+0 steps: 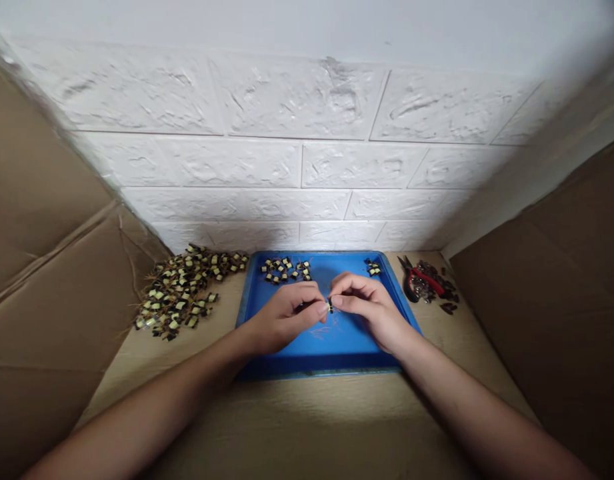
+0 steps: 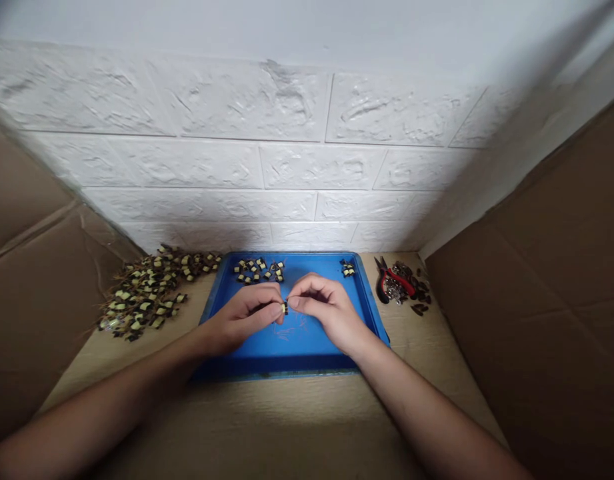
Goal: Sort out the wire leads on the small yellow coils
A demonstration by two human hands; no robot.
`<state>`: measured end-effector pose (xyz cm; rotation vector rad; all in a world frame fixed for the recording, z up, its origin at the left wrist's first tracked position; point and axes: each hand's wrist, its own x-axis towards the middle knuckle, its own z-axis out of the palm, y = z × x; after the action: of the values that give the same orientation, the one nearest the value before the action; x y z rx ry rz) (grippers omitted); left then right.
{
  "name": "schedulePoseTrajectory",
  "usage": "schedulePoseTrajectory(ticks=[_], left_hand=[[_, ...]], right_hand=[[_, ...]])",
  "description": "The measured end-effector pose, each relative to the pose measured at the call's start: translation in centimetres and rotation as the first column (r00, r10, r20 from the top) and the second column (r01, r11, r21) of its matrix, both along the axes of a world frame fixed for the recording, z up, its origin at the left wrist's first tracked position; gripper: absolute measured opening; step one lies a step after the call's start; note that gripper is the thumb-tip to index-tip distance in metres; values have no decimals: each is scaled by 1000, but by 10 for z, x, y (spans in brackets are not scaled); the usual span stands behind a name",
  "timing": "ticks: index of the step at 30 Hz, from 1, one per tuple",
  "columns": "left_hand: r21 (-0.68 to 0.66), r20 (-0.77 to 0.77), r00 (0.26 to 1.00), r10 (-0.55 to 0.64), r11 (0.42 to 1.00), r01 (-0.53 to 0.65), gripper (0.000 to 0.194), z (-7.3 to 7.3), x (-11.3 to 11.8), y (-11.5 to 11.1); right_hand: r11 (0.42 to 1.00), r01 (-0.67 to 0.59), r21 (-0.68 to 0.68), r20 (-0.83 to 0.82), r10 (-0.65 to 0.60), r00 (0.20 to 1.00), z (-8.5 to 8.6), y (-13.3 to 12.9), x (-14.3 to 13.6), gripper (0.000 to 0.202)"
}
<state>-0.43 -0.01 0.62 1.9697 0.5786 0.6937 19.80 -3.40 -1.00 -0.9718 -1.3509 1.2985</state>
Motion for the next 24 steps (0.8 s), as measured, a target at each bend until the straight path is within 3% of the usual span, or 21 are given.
schedulePoseTrajectory(ticks=[4, 8, 11, 18, 24], left_hand=[[-8, -5, 1000, -1, 1000, 1, 36, -1, 0, 1], [-23, -11, 1000, -3, 1000, 3, 36, -1, 0, 1], [-20, -3, 1000, -2, 1000, 1, 36, -2, 0, 1], [-27, -34, 999, -22, 999, 21, 37, -4, 1, 3], [-12, -72, 995, -69, 998, 68, 35, -3, 3, 3]], right_hand=[[987, 56, 153, 97, -71, 993, 4, -3, 1, 6], [938, 111, 327, 172, -174, 970, 7, -7, 0, 5], [913, 115, 391, 202, -206, 957, 9, -10, -1, 4], [892, 106, 439, 237, -229, 944, 6, -11, -2, 4], [952, 40, 302, 220, -110, 969, 6, -6, 0, 4]])
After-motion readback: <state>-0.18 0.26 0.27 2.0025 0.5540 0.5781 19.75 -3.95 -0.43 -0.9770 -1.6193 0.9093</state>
